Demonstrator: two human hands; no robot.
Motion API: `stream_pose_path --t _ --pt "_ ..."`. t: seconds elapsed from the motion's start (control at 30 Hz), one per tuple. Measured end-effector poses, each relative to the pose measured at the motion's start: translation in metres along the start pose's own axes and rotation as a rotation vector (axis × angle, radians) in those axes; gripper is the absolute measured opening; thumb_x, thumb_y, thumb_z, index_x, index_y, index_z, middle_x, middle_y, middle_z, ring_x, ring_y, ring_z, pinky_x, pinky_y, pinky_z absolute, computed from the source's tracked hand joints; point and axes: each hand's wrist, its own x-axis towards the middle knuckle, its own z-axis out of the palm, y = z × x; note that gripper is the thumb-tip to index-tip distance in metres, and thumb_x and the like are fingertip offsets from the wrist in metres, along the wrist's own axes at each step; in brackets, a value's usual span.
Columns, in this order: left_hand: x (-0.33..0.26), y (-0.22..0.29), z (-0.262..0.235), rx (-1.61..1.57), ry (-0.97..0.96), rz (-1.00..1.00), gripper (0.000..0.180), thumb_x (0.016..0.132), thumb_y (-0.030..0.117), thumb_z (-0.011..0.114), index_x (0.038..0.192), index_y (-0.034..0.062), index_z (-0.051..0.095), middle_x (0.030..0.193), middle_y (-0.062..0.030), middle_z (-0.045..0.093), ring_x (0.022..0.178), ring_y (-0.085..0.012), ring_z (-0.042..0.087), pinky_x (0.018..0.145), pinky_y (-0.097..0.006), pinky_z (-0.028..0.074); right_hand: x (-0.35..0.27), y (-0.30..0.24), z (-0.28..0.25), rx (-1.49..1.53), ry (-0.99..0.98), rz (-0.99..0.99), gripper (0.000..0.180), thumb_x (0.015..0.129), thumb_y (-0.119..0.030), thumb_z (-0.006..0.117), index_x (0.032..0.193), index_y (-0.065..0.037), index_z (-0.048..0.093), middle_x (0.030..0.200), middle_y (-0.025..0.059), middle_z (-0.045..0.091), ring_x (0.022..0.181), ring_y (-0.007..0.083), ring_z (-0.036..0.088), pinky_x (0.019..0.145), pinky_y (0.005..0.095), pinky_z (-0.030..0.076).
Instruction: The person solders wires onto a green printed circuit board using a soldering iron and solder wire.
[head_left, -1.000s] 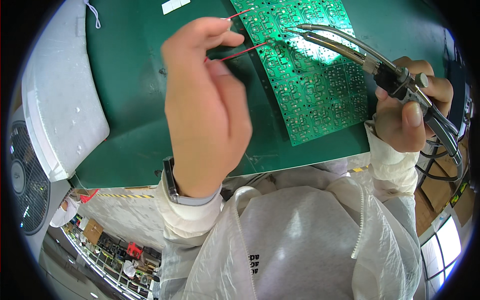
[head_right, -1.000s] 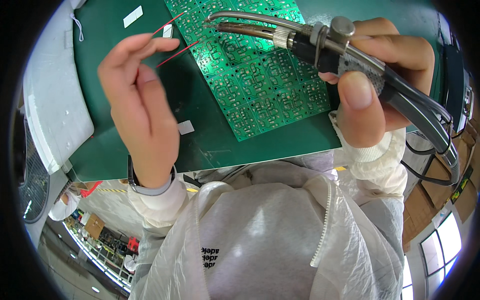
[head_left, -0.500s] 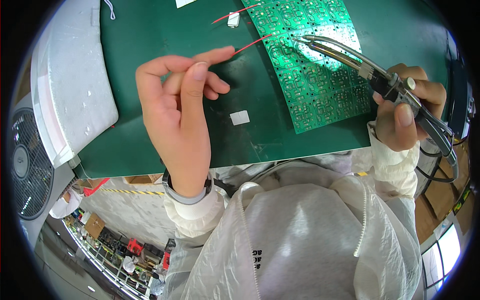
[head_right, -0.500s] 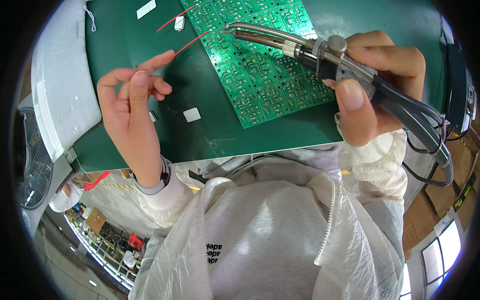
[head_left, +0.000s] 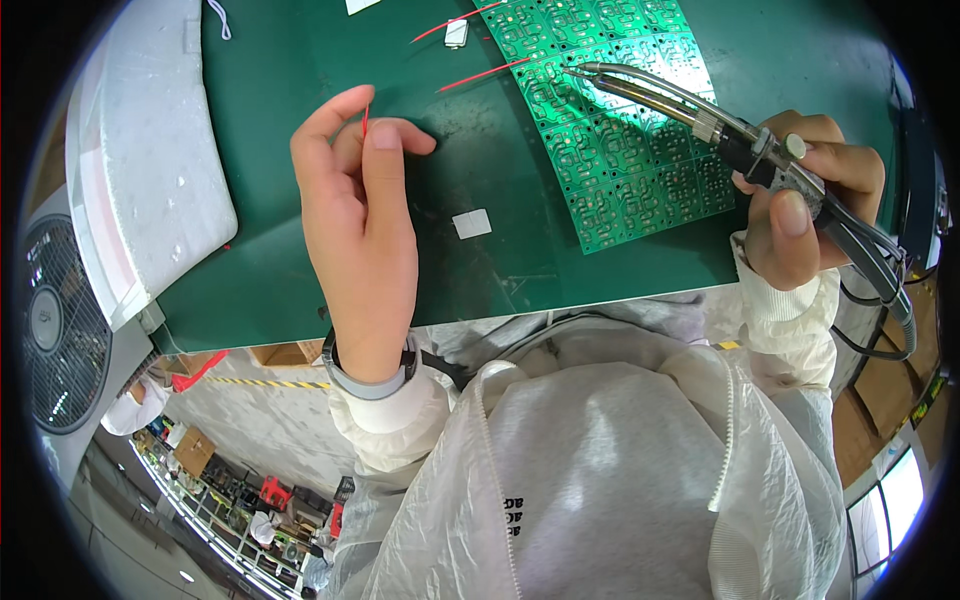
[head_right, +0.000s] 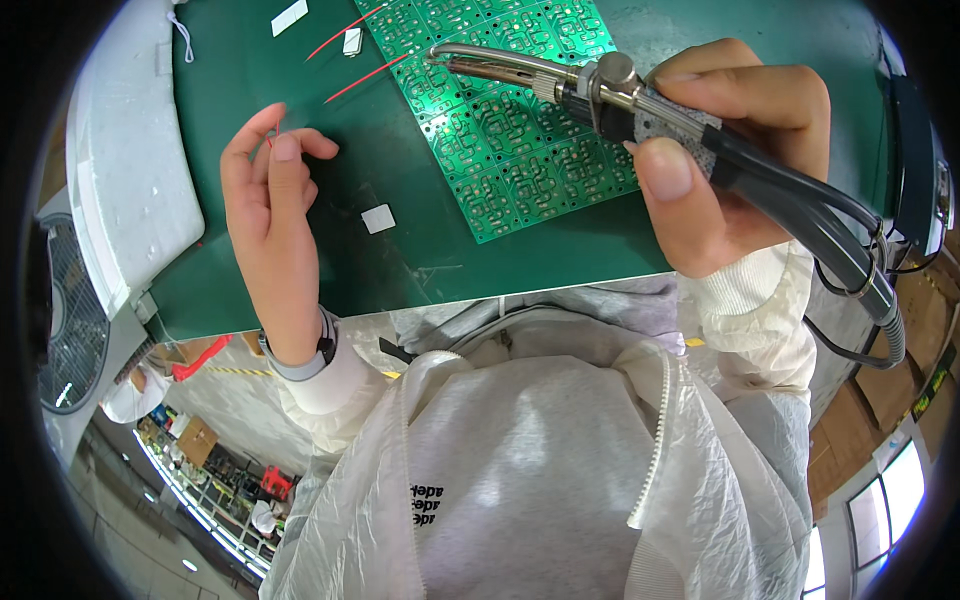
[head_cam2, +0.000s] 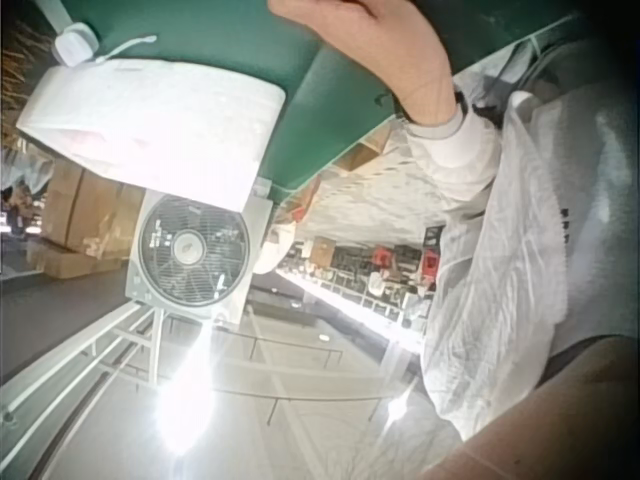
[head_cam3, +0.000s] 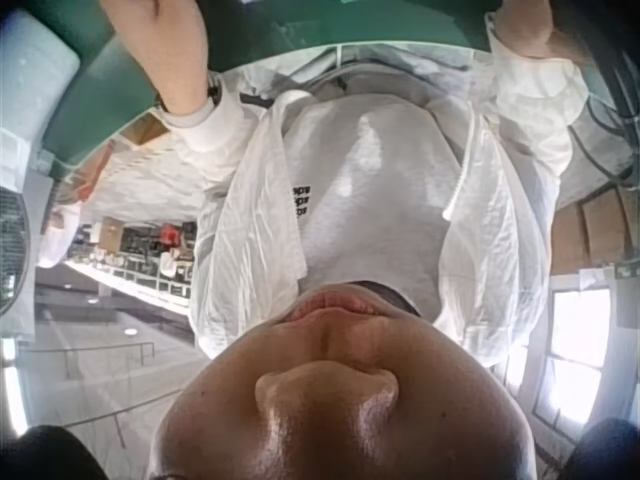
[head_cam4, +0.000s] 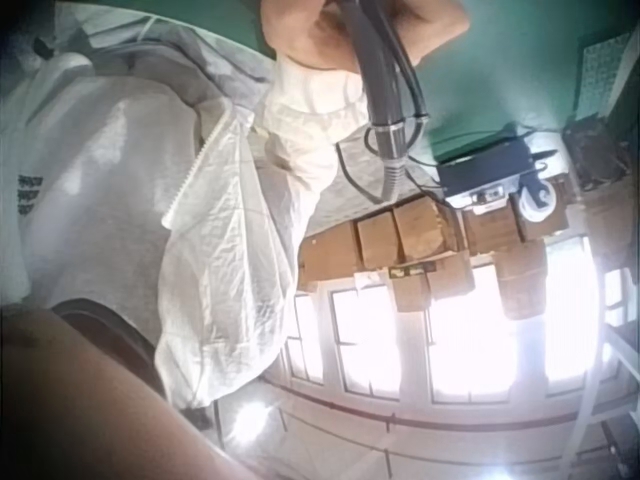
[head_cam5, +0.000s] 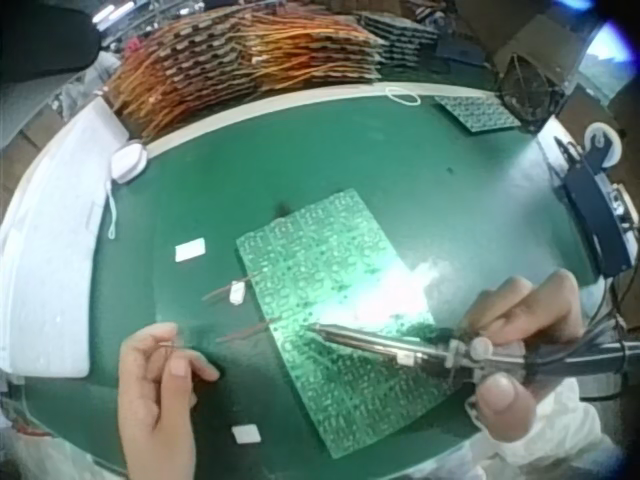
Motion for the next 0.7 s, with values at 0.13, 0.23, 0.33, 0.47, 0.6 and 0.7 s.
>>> stream_pose_path --t 0.13,0.23,0.33,0.47,0.6,0.7 --pt "-0.0014 0.0008 -0.0005 -0.126 -0.021 -0.004 0.016 0.087 0.007 0.042 0.103 0.0012 0.039 0.076 -0.0042 0.056 0.060 -0.0055 0.035 0.058 -0.018 0.032 -0.0009 0.0007 -0.0008 -0.004 0.002 -0.004 0.033 0.072 -0.011 0.064 0.091 0.001 0.040 0.074 0.0147 0.053 0.057 0.0121 0.048 0.052 0.0213 0.040" --pt "-0.0019 -0.0001 0.0000 -0.095 0.002 -0.023 0.012 0.088 0.006 0.040 0.099 0.0007 0.038 0.076 -0.0052 0.056 0.063 -0.0060 0.039 0.061 -0.018 0.034 -0.0004 0.0006 -0.0005 -0.017 -0.001 -0.003 0.033 0.072 -0.012 0.064 0.091 0.001 0.040 0.074 0.0144 0.053 0.057 0.0121 0.048 0.053 0.0214 0.040" --pt "-0.0021 -0.0027 0.0005 -0.037 -0.001 0.045 0.009 0.089 0.004 0.038 0.097 0.0000 0.038 0.076 -0.0062 0.056 0.066 -0.0073 0.043 0.066 -0.019 0.036 0.0002 -0.0003 0.0001 -0.006 0.011 0.013 0.034 0.072 -0.013 0.065 0.091 0.001 0.040 0.075 0.0141 0.053 0.058 0.0122 0.049 0.053 0.0214 0.040" --pt "-0.0021 -0.0055 0.0015 0.069 -0.016 0.081 0.010 0.089 0.005 0.039 0.097 -0.0006 0.038 0.074 -0.0067 0.056 0.068 -0.0084 0.046 0.068 -0.019 0.037 -0.0010 0.0004 -0.0002 -0.035 0.007 0.004 0.034 0.072 -0.013 0.065 0.091 0.001 0.041 0.074 0.0138 0.053 0.057 0.0116 0.047 0.053 0.0215 0.039" --pt "-0.0038 0.0010 -0.0001 -0.009 0.001 0.025 0.010 0.088 0.005 0.040 0.096 -0.0014 0.040 0.075 -0.0080 0.058 0.067 -0.0082 0.048 0.063 -0.020 0.040 -0.0015 0.0007 0.0013 -0.025 0.012 -0.005 0.034 0.072 -0.013 0.065 0.090 0.001 0.041 0.074 0.0138 0.053 0.057 0.0110 0.046 0.053 0.0212 0.039" --pt "-0.0026 -0.0001 -0.0019 -0.020 -0.016 0.008 0.011 0.088 0.007 0.043 0.094 -0.0018 0.044 0.075 -0.0080 0.059 0.066 -0.0085 0.050 0.060 -0.020 0.041 -0.0014 0.0012 0.0002 -0.017 -0.001 -0.016 0.034 0.071 -0.012 0.065 0.091 0.001 0.041 0.074 0.0139 0.053 0.057 0.0110 0.046 0.053 0.0210 0.038"
